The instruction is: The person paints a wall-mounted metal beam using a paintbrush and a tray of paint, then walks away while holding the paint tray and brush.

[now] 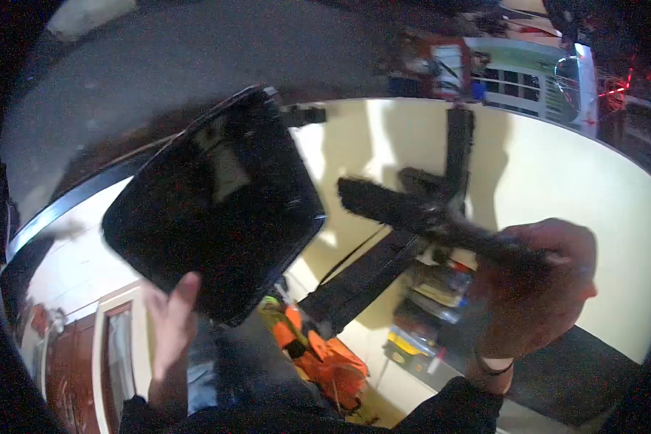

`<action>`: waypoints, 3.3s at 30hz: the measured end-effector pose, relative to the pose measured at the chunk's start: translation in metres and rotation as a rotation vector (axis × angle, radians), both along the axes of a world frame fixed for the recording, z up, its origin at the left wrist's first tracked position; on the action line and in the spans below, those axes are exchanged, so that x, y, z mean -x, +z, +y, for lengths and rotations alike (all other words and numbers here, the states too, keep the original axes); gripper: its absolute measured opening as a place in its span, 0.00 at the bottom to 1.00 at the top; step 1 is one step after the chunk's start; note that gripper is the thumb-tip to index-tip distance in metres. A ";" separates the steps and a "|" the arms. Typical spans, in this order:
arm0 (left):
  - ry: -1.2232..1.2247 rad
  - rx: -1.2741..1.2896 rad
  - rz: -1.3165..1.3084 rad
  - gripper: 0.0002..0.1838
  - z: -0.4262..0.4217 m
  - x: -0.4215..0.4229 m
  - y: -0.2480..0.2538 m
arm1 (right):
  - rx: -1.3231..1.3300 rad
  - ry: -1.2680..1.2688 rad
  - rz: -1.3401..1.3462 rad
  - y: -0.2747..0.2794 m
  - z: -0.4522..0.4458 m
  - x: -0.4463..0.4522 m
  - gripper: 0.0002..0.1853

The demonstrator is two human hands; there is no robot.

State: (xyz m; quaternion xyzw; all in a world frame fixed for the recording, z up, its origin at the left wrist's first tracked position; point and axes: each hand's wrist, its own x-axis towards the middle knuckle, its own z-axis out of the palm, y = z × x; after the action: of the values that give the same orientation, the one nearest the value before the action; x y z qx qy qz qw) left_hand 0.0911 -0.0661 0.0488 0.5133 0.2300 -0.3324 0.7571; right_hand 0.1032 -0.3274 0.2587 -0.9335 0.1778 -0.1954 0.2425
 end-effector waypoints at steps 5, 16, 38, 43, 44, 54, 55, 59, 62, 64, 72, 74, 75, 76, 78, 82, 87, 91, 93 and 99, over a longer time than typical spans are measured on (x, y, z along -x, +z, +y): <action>0.158 0.186 -0.169 0.34 -0.021 -0.010 0.012 | -0.265 0.121 0.037 -0.033 0.019 0.013 0.25; 0.224 0.162 -0.233 0.30 -0.013 -0.001 0.040 | -0.028 0.391 0.179 -0.056 0.015 0.018 0.05; 0.281 0.029 -0.278 0.29 -0.020 -0.023 0.031 | -0.453 0.060 -0.050 -0.049 -0.015 -0.003 0.23; 0.274 0.115 -0.259 0.27 -0.027 -0.028 0.026 | -0.350 -0.097 0.047 -0.044 -0.030 -0.003 0.22; 0.275 0.122 -0.251 0.27 -0.027 -0.027 0.023 | -0.285 -0.144 0.076 -0.037 -0.040 -0.002 0.21; 0.203 0.083 -0.167 0.34 -0.029 -0.011 0.015 | -0.261 -0.160 0.400 0.009 -0.082 -0.036 0.19; 0.200 0.083 -0.166 0.34 -0.029 -0.009 0.014 | -0.293 -0.207 0.493 0.005 -0.081 -0.041 0.20; 0.227 0.112 -0.167 0.35 -0.026 -0.009 0.020 | -0.216 -0.232 0.729 -0.011 -0.085 -0.053 0.22; 0.243 0.093 -0.091 0.36 -0.016 -0.006 0.017 | -0.092 -0.168 0.797 -0.012 -0.095 -0.065 0.21; 0.257 0.155 -0.120 0.37 -0.012 -0.006 0.011 | 0.092 -0.062 0.771 -0.007 -0.090 -0.076 0.20; 0.288 0.111 -0.093 0.36 0.009 -0.001 0.007 | 0.073 0.504 0.800 -0.032 -0.023 -0.080 0.19; 0.306 0.118 -0.072 0.36 0.012 0.000 0.007 | -0.301 0.067 0.844 -0.024 -0.010 -0.087 0.20; 0.296 0.120 -0.082 0.36 0.013 -0.001 0.006 | -0.301 0.068 0.847 -0.028 -0.015 -0.085 0.20; 0.289 0.123 -0.092 0.36 0.015 -0.001 0.005 | -0.249 0.034 0.876 -0.035 -0.028 -0.083 0.20; 0.295 0.109 -0.100 0.35 0.016 0.000 0.006 | -0.195 0.003 0.905 -0.045 -0.060 -0.078 0.19; 0.289 0.069 -0.126 0.33 0.014 0.004 0.005 | 0.007 -0.015 0.710 -0.043 -0.090 -0.082 0.19; 0.293 0.107 -0.146 0.29 0.005 -0.012 0.009 | -0.277 0.221 0.380 -0.027 0.000 -0.081 0.15; 0.252 0.142 -0.190 0.28 0.003 -0.018 0.012 | -0.055 0.506 0.229 -0.054 0.032 -0.058 0.18; 0.256 0.146 -0.214 0.27 0.002 -0.019 0.014 | 0.022 0.629 0.318 -0.057 0.033 -0.058 0.18; 0.291 0.120 -0.211 0.24 -0.001 -0.022 0.026 | 0.072 0.570 0.378 -0.059 0.033 -0.050 0.04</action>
State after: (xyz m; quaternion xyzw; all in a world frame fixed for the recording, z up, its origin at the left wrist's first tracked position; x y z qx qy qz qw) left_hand 0.1133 -0.0669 0.0746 0.4604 0.2010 -0.1768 0.8464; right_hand 0.1534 -0.2946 0.2000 -0.9733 -0.0556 0.0506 0.2170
